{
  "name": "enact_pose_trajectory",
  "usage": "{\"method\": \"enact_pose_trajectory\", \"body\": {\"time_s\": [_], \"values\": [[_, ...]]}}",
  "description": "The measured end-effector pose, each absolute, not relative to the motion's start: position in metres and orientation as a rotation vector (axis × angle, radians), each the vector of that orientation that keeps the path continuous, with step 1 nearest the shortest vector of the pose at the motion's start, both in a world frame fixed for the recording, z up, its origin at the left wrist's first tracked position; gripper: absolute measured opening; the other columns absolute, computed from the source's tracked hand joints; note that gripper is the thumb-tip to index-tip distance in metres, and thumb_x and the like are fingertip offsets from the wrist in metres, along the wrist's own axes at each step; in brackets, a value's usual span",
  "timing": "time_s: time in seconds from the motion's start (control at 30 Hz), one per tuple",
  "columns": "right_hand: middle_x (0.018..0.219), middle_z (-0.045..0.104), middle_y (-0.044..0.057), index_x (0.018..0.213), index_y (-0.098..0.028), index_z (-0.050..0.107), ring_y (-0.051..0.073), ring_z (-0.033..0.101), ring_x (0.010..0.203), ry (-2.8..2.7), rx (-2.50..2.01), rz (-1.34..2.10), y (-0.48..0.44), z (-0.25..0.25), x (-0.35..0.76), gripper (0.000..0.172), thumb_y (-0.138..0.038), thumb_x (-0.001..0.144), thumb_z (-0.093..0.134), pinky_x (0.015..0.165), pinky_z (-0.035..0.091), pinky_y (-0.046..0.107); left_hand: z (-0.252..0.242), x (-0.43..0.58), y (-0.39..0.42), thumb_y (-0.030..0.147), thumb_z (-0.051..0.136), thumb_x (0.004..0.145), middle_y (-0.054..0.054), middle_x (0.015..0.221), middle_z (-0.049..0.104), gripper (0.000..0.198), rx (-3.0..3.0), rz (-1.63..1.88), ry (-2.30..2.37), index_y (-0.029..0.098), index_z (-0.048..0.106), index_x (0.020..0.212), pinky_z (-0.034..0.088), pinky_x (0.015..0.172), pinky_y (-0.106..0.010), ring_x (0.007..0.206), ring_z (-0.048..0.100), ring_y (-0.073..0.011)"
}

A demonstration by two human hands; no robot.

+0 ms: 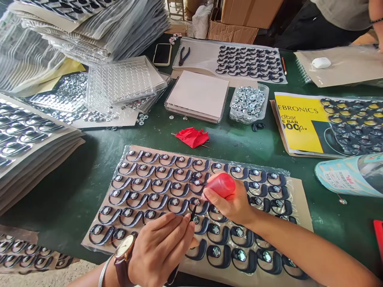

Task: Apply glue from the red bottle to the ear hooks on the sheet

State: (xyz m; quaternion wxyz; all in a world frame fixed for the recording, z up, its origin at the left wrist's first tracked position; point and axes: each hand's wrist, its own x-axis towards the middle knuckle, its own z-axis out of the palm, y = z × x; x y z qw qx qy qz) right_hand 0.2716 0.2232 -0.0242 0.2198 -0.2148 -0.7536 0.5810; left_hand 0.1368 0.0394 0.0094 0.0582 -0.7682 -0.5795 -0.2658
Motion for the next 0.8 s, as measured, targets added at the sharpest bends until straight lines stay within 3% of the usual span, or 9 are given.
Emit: {"method": "enact_pose_trajectory", "body": {"time_s": [0.17,0.37,0.53,0.8], "values": [[0.067,0.067,0.005,0.071,-0.017,0.065,0.017,0.063,0.057,-2.107,-0.586,1.618,0.224,-0.019,0.273,0.024,-0.035,0.087,0.066,0.058,0.052,0.031,0.017,0.132,0.048,0.013,0.053,0.089,-0.011,0.092,0.076,0.021,-2.335,-0.990,-1.809,0.006,0.067,0.102,0.060,0.078,-0.032,0.081,0.073,-0.0197],[0.063,0.067,0.002,0.084,-0.019,0.063,0.017,0.063,0.055,-2.022,-0.584,1.710,0.222,-0.025,0.275,0.017,-0.035,0.086,0.067,0.057,0.054,0.030,0.016,0.126,0.050,0.007,0.055,0.084,-0.009,0.089,0.075,0.024,-2.328,-1.180,-1.939,0.009,0.064,0.107,0.058,0.069,-0.031,0.074,0.071,-0.0179],[0.065,0.068,0.002,0.082,-0.019,0.064,0.016,0.063,0.054,-2.075,-0.553,1.691,0.221,-0.025,0.274,0.017,-0.035,0.086,0.068,0.057,0.054,0.028,0.014,0.119,0.053,0.004,0.058,0.084,-0.006,0.086,0.074,0.024,-2.300,-1.311,-2.060,0.012,0.064,0.106,0.053,0.065,-0.029,0.070,0.069,-0.0154],[0.082,0.071,0.003,0.082,-0.020,0.069,0.015,0.068,0.068,-2.123,-0.349,1.507,0.222,-0.027,0.274,0.014,-0.033,0.083,0.075,0.067,0.055,0.025,0.015,0.105,0.065,0.007,0.057,0.088,-0.004,0.078,0.073,0.015,-2.181,-1.461,-2.271,0.017,0.067,0.093,0.051,0.062,-0.028,0.065,0.067,-0.0146]]}}
